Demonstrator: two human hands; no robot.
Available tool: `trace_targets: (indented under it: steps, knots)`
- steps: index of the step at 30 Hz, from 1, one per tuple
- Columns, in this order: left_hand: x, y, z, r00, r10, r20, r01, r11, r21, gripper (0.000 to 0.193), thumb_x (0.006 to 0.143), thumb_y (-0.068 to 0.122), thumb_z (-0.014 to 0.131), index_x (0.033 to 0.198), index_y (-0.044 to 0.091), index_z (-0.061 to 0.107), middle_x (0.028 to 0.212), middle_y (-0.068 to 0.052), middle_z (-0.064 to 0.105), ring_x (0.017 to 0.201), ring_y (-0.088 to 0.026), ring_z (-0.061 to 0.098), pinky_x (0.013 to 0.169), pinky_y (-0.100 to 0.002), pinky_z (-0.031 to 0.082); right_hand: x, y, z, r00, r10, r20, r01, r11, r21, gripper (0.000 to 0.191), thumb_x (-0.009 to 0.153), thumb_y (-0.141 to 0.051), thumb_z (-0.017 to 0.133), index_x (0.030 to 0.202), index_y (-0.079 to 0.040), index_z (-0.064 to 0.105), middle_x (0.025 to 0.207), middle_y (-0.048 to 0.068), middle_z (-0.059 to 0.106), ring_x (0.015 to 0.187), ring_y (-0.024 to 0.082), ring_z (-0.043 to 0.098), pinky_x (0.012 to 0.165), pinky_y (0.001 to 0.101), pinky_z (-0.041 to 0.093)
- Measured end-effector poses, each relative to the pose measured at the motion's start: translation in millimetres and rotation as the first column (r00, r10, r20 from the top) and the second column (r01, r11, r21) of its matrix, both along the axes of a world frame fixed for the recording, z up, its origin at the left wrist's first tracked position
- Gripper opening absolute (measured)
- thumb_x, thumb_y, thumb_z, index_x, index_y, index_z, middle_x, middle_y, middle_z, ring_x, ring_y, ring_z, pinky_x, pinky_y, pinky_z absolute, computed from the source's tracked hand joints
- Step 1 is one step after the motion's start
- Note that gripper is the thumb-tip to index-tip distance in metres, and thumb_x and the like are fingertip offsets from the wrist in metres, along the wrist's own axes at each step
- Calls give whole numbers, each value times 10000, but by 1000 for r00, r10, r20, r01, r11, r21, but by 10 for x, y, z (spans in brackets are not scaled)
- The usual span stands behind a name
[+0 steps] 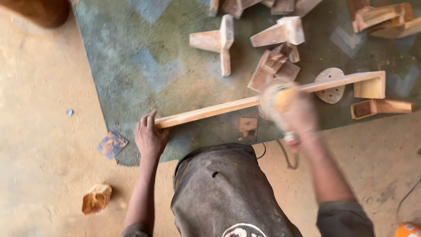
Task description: The person sands a long wooden frame board with a handheld orbital sander, holding the board steady with one hand while moving the sander along its length and edges. They then pick up a small wooden block and sand its surfaces with the sander by hand.
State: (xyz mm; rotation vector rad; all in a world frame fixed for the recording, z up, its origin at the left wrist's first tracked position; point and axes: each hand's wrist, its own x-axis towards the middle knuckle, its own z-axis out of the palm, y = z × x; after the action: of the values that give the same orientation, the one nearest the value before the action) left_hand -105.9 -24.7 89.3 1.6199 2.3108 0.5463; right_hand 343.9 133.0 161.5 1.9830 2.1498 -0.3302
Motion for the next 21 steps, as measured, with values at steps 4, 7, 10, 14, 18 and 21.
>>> trace_targets:
  steps: [4,7,10,14,18,21]
  knots:
    - [81,-148,-104,872,231,431,-261,965,10,767,767,162,778,1477,131,490,1304,-101,636,1210,-294,614,1046,-409,484,1136,716,132,979,-201,-19,201,980,8,1078,726,-468,917,1506,32,365,1272,304,634,1111,460,646,935,531,540]
    - [68,-140,-137,858,256,444,-267,963,-40,768,768,157,800,1471,138,492,1348,-58,655,1244,-280,590,1080,-409,466,1405,993,325,939,-342,-46,340,939,-43,1046,697,-474,922,1487,-8,420,1304,299,643,1140,434,658,995,518,538]
    - [22,-103,-101,882,249,400,-224,969,-109,776,739,154,822,1448,149,506,1340,-43,659,1254,-269,571,1098,-406,447,1145,995,382,981,-194,19,195,981,-13,1072,695,-480,946,1496,-8,413,1295,320,627,1153,456,634,1007,518,514]
    - [-14,-62,-53,864,278,419,-205,956,-212,785,738,176,833,1447,164,495,1339,-27,645,1231,-246,563,1100,-390,443,190,692,399,994,-30,104,41,994,-99,982,753,-492,887,1475,-41,398,1257,297,631,1145,454,638,986,528,519]
    - [-22,-68,-63,835,294,465,-227,954,-196,749,743,144,825,1431,143,528,1321,-50,665,1218,-248,598,1088,-390,468,-907,248,374,981,136,141,-105,973,-208,891,807,-498,832,1427,-39,387,1230,320,590,1035,441,674,842,489,593]
    - [-2,-78,-77,805,291,517,-255,957,-140,730,736,123,822,1417,128,560,1316,-70,683,1212,-258,631,1067,-392,498,-1582,-95,262,932,362,27,-355,925,-135,845,908,-380,722,1521,53,336,1091,275,624,920,405,724,788,480,618]
